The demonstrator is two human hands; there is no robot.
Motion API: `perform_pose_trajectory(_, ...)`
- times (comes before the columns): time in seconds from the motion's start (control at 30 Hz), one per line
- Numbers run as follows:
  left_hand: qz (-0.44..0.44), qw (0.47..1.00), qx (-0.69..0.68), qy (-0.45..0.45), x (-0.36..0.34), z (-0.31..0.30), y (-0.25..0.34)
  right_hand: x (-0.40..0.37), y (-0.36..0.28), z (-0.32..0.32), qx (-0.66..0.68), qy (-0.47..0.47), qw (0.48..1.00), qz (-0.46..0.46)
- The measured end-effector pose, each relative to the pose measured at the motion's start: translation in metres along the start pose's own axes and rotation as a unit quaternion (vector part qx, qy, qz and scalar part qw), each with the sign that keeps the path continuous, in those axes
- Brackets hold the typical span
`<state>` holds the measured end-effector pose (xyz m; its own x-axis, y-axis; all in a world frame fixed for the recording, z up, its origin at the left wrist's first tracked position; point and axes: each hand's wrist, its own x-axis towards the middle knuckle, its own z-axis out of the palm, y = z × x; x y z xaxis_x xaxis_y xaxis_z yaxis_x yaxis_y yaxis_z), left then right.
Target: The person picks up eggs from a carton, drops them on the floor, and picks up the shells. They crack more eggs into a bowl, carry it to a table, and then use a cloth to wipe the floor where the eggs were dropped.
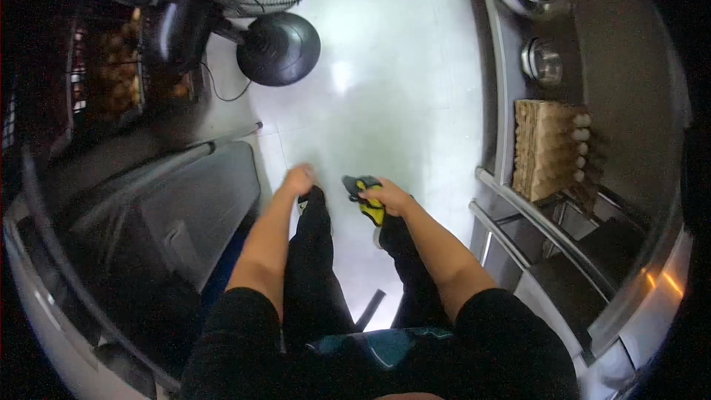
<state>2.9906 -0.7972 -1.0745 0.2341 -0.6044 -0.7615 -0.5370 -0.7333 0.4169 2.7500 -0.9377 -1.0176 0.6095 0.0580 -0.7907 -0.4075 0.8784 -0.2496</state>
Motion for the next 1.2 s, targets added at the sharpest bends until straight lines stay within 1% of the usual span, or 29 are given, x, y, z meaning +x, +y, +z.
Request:
perform_pose_trajectory(0.03,-0.017,0.999,-0.014,-0.024,-0.029,-0.001,0.025,-0.033,-0.001,0.002,0.032,0.007,0.999,0.023)
perform_pose_trajectory(0.07,-0.034,0.998,-0.026,-0.049,-0.055,-0.001,0.048,-0.065,-0.004,0.006,0.035,0.043,0.998,0.029)
perform_pose_trajectory(0.1,-0.025,0.997,-0.076,-0.005,-0.073,0.011,0.056,-0.095,-0.007,0.012,0.038,0.079,0.996,0.033)
perform_pose_trajectory(0.13,-0.015,0.991,-0.126,0.042,-0.09,0.021,0.066,-0.123,-0.012,0.018,0.064,0.084,0.994,0.024)
perform_pose_trajectory(0.2,-0.041,0.992,-0.105,0.058,-0.136,0.012,0.103,-0.173,-0.021,0.031,0.117,0.089,0.989,0.001)
perform_pose_trajectory(0.27,-0.057,0.993,-0.102,0.002,-0.185,-0.006,0.137,-0.21,-0.033,0.044,0.142,0.08,0.986,-0.026)
perform_pose_trajectory(0.33,-0.025,0.993,-0.116,0.004,-0.23,-0.014,0.148,-0.244,-0.057,0.064,0.156,0.056,0.985,-0.056)
perform_pose_trajectory(0.4,0.021,0.997,-0.079,-0.009,-0.283,-0.05,0.177,-0.275,-0.082,0.084,0.158,0.024,0.983,-0.086)
perform_pose_trajectory(0.5,0.057,0.995,-0.083,0.022,-0.336,-0.08,0.189,-0.314,-0.125,0.111,0.167,-0.008,0.976,-0.141)
perform_pose_trajectory(0.53,0.051,0.993,-0.094,0.04,-0.351,-0.097,0.202,-0.324,-0.143,0.119,0.173,-0.022,0.971,-0.16)
perform_pose_trajectory(0.6,0.038,0.989,-0.121,0.074,-0.383,-0.127,0.219,-0.346,-0.174,0.135,0.173,-0.018,0.962,-0.208)
perform_pose_trajectory(0.67,0.018,0.983,-0.155,0.091,-0.39,-0.138,0.207,-0.37,-0.202,0.154,0.207,-0.025,0.945,-0.252)
perform_pose_trajectory(0.7,0.007,0.98,-0.173,0.097,-0.388,-0.144,0.201,-0.386,-0.218,0.165,0.208,-0.055,0.936,-0.277)
perform_pose_trajectory(0.73,0.014,0.977,-0.182,0.109,-0.384,-0.152,0.199,-0.396,-0.232,0.17,0.184,-0.051,0.94,-0.281)
perform_pose_trajectory(0.77,0.017,0.975,-0.189,0.115,-0.384,-0.158,0.194,-0.407,-0.239,0.178,0.196,-0.054,0.932,-0.299)
perform_pose_trajectory(0.8,0.029,0.972,-0.197,0.128,-0.369,-0.17,0.195,-0.422,-0.258,0.189,0.201,-0.059,0.922,-0.326)
perform_pose_trajectory(0.83,0.072,0.967,-0.191,0.152,-0.357,-0.18,0.198,-0.43,-0.273,0.193,0.212,-0.064,0.91,-0.351)
perform_pose_trajectory(0.87,0.072,0.964,-0.199,0.162,-0.346,-0.192,0.197,-0.436,-0.284,0.197,0.227,-0.068,0.897,-0.374)
perform_pose_trajectory(0.93,0.072,0.959,-0.213,0.175,-0.329,-0.223,0.212,-0.454,-0.313,0.207,0.255,-0.06,0.881,-0.394)
perform_pose_trajectory(1.03,0.114,0.955,-0.203,0.184,-0.298,-0.274,0.241,-0.472,-0.36,0.214,0.263,-0.076,0.862,-0.426)
perform_pose_trajectory(1.13,0.107,0.931,-0.305,0.172,-0.269,-0.335,0.279,-0.48,-0.419,0.215,0.262,-0.087,0.85,-0.45)
perform_pose_trajectory(1.17,0.13,0.914,-0.331,0.193,-0.262,-0.357,0.295,-0.481,-0.442,0.214,0.266,-0.097,0.846,-0.453)
perform_pose_trajectory(1.2,0.108,0.908,-0.352,0.199,-0.252,-0.38,0.308,-0.479,-0.468,0.212,0.267,-0.107,0.843,-0.455)
